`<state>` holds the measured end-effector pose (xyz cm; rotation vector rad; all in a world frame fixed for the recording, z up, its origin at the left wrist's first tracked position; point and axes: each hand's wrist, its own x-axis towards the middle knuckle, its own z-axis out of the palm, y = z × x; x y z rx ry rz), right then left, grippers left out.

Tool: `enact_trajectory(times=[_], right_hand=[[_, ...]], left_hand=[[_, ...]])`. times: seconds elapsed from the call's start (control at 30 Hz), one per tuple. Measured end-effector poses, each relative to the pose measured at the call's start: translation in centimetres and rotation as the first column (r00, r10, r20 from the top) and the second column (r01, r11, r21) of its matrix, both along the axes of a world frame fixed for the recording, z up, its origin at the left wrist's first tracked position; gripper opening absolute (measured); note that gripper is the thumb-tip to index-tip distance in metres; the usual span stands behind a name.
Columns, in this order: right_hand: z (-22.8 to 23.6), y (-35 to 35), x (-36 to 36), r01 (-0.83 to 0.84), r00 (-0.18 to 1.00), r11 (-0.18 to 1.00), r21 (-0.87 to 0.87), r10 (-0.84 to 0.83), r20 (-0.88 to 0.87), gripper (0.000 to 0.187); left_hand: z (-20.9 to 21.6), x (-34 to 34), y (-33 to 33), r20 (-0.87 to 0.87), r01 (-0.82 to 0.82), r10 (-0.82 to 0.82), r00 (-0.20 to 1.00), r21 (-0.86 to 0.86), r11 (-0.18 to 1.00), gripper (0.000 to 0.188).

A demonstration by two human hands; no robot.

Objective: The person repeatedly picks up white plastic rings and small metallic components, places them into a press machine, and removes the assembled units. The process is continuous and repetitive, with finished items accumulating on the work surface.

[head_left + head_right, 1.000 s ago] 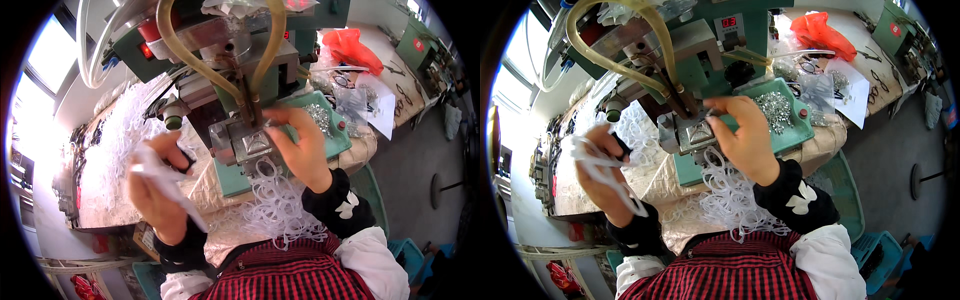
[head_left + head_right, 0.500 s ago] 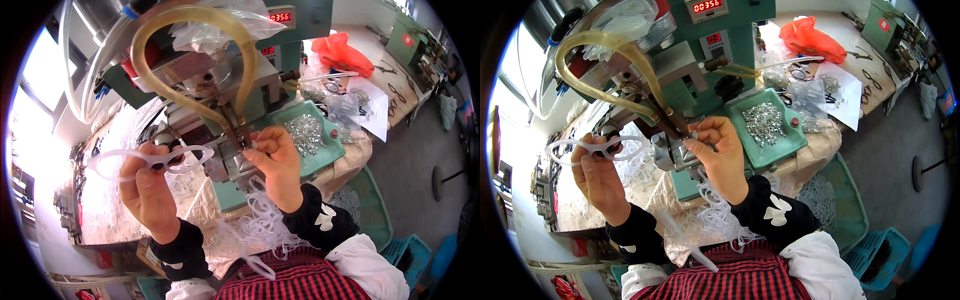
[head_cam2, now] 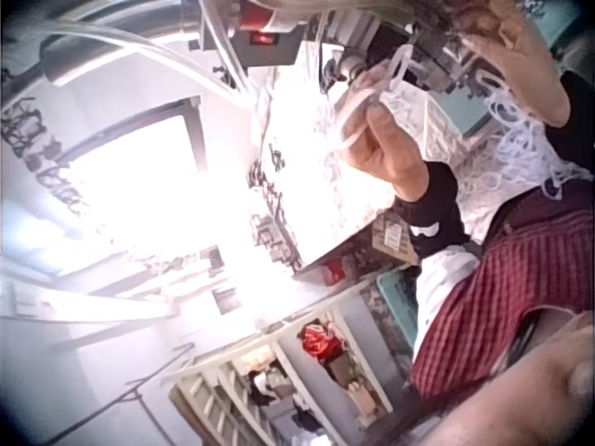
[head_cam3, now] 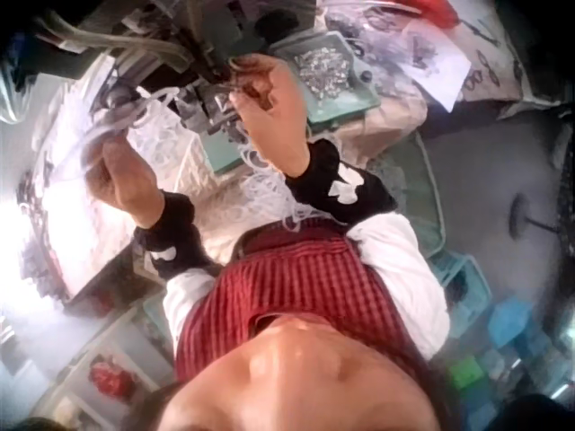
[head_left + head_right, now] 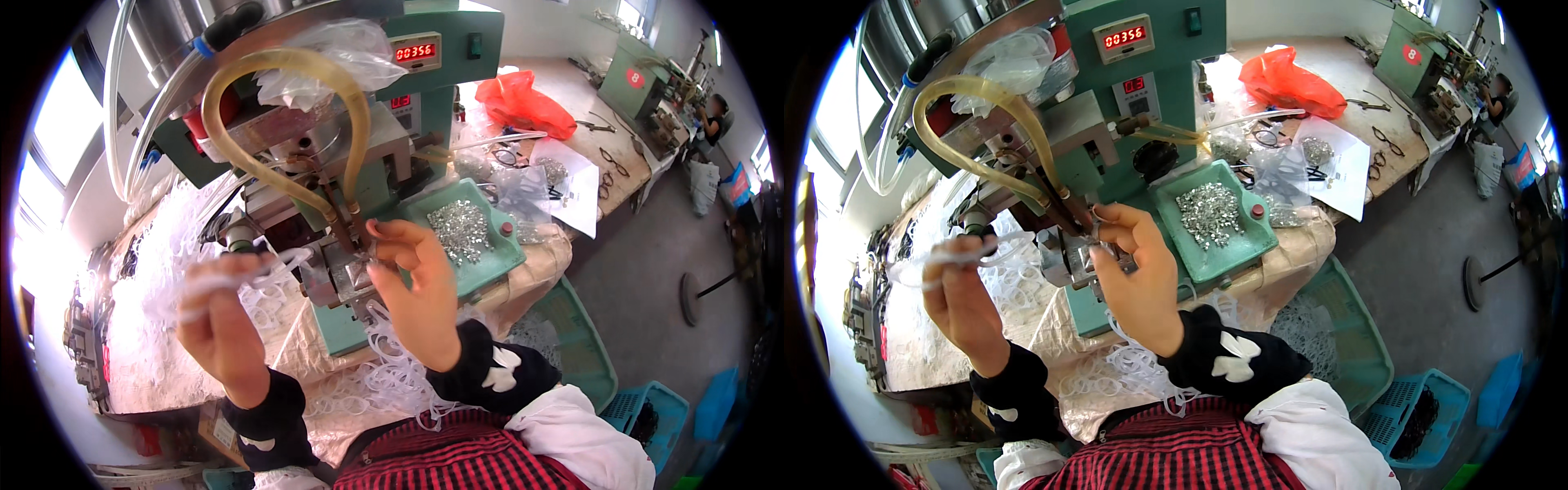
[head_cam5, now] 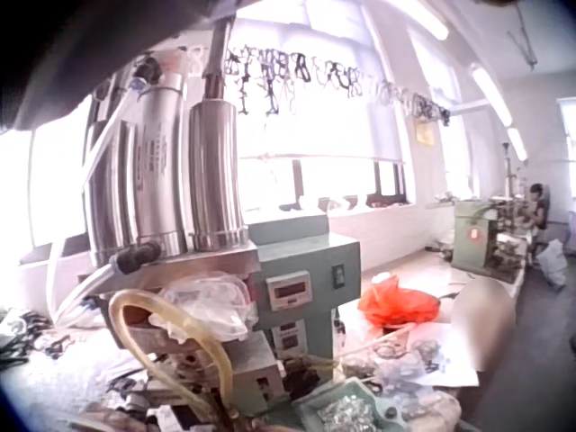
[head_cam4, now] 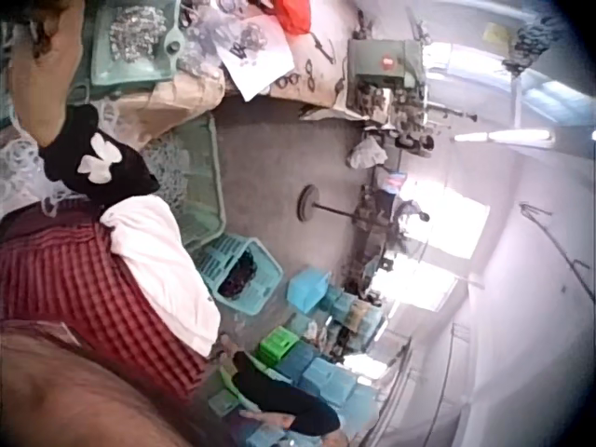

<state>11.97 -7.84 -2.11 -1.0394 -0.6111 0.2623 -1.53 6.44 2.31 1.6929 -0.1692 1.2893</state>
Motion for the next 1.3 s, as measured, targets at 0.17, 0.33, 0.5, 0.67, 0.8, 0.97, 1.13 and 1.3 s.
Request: enact_trajectory(times=[0.17, 0.33, 0.5, 0.67, 0.8, 0.97, 1.13, 1.3], right_hand=[[-1.9, -3.6, 7.1, 0.361, 0.724, 0.9, -0.245, -0.105, 0.682, 0.037], [-8.3, -8.1, 13.4, 0.476, 0.855, 0.786, -0.395, -0.307, 0.418, 0.033], [-7.0, -7.7, 9.5, 0.661, 0.621, 0.525, -0.536, 0.018, 0.784, 0.027], [-9.3, -3.7, 12.8, 0.723, 0.558, 0.508, -0.468, -0.03, 0.829, 0.013], [-8.6, -3.5, 12.0, 0.718, 0.52, 0.576, -0.391, -0.07, 0.851, 0.01], [-8.0, -4.1, 11.5, 0.638, 0.636, 0.66, -0.397, -0.16, 0.755, 0.009], [-7.0, -2.6, 11.1, 0.393, 0.863, 0.792, -0.468, -0.141, 0.486, 0.012], [-8.5, -5.0, 10.2, 0.525, 0.785, 0.752, -0.398, -0.248, 0.568, 0.014]], left_hand=[[-0.5, 1.3, -3.9, -0.276, 0.061, 0.165, 0.947, 0.658, 0.75, 0.034], [-3.9, 2.4, -4.2, -0.235, 0.025, 0.22, 0.947, 0.735, 0.677, 0.042], [-4.0, 2.0, -4.0, -0.253, 0.025, 0.203, 0.946, 0.68, 0.732, 0.039], [-5.7, 0.0, -6.5, -0.273, -0.055, 0.243, 0.931, 0.552, 0.832, 0.043], [-7.9, -6.2, -7.8, -0.194, -0.313, 0.464, 0.864, 0.515, 0.798, 0.035], [-4.5, -9.0, -1.8, -0.165, -0.812, 0.858, 0.487, 0.276, 0.514, 0.016], [-4.9, -4.8, 6.2, -0.254, -0.587, 0.851, 0.46, 0.632, 0.506, 0.015], [-12.5, -3.1, 13.9, -0.257, -0.466, 0.947, 0.193, 0.825, 0.319, 0.019]])
